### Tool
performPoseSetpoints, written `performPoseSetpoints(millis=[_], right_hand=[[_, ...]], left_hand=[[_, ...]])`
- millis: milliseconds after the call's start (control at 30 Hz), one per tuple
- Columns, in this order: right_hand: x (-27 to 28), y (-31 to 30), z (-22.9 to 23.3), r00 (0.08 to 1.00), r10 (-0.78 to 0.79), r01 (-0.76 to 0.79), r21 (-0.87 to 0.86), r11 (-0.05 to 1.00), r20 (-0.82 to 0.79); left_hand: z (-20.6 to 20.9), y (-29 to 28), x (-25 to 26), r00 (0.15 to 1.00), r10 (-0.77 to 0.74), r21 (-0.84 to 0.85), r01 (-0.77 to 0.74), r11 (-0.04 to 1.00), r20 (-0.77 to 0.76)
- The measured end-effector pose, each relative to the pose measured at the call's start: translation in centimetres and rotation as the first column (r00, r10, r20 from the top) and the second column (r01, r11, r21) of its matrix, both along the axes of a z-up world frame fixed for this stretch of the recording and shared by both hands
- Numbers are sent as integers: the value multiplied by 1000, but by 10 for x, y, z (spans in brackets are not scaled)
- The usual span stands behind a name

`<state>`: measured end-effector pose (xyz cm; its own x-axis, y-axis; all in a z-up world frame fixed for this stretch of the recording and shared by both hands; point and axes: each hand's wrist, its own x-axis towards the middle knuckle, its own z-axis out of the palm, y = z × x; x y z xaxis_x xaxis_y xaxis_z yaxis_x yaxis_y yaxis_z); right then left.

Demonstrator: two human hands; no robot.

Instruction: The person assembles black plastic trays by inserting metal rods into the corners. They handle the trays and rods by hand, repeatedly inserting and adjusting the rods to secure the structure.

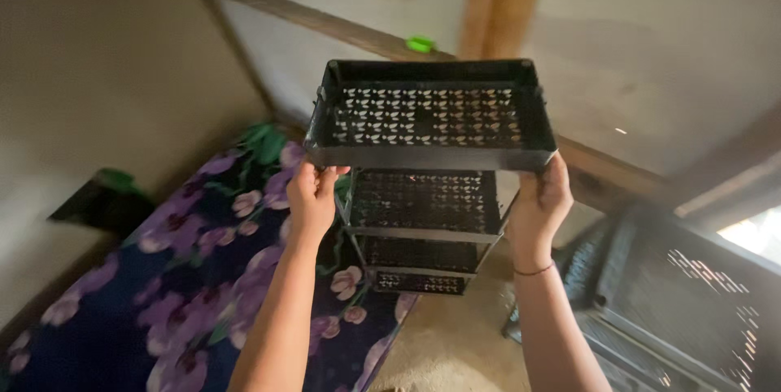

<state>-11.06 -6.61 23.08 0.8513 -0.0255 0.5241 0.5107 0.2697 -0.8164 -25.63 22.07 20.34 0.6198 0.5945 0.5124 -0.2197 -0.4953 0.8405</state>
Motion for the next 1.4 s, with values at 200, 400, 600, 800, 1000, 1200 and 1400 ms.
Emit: performPoseSetpoints(millis=[200, 400, 600, 800, 1000, 1200, 1400], right_hand=[[-44, 77, -31, 974, 221, -219, 36, 975, -46], [-91, 150, -47, 886, 406, -390, 116, 914, -223], [-128, 214, -63, 885, 463, -464, -16, 886, -48], [-156, 263, -91, 806, 579, -573, 83, 816, -127], [-174, 283, -127, 806, 572, -586, -72, 807, -152], [-181, 288, -140, 648, 735, -719, 158, 677, -198], [-184, 295, -117, 749, 578, -589, 74, 805, -323]], left_hand=[[0, 38, -111, 961, 274, 174, -264, 949, -38], [-7, 59, -198, 837, 523, 146, -504, 851, -160], [-25, 84, -262, 869, 494, 89, -495, 864, 38], [-57, 101, -311, 722, 654, -7, -672, 740, -226], [-104, 113, -339, 758, 645, -4, -648, 761, -93], [-124, 112, -356, 724, 681, -66, -689, 722, -106], [-116, 105, -353, 795, 606, -61, -607, 793, -40]])
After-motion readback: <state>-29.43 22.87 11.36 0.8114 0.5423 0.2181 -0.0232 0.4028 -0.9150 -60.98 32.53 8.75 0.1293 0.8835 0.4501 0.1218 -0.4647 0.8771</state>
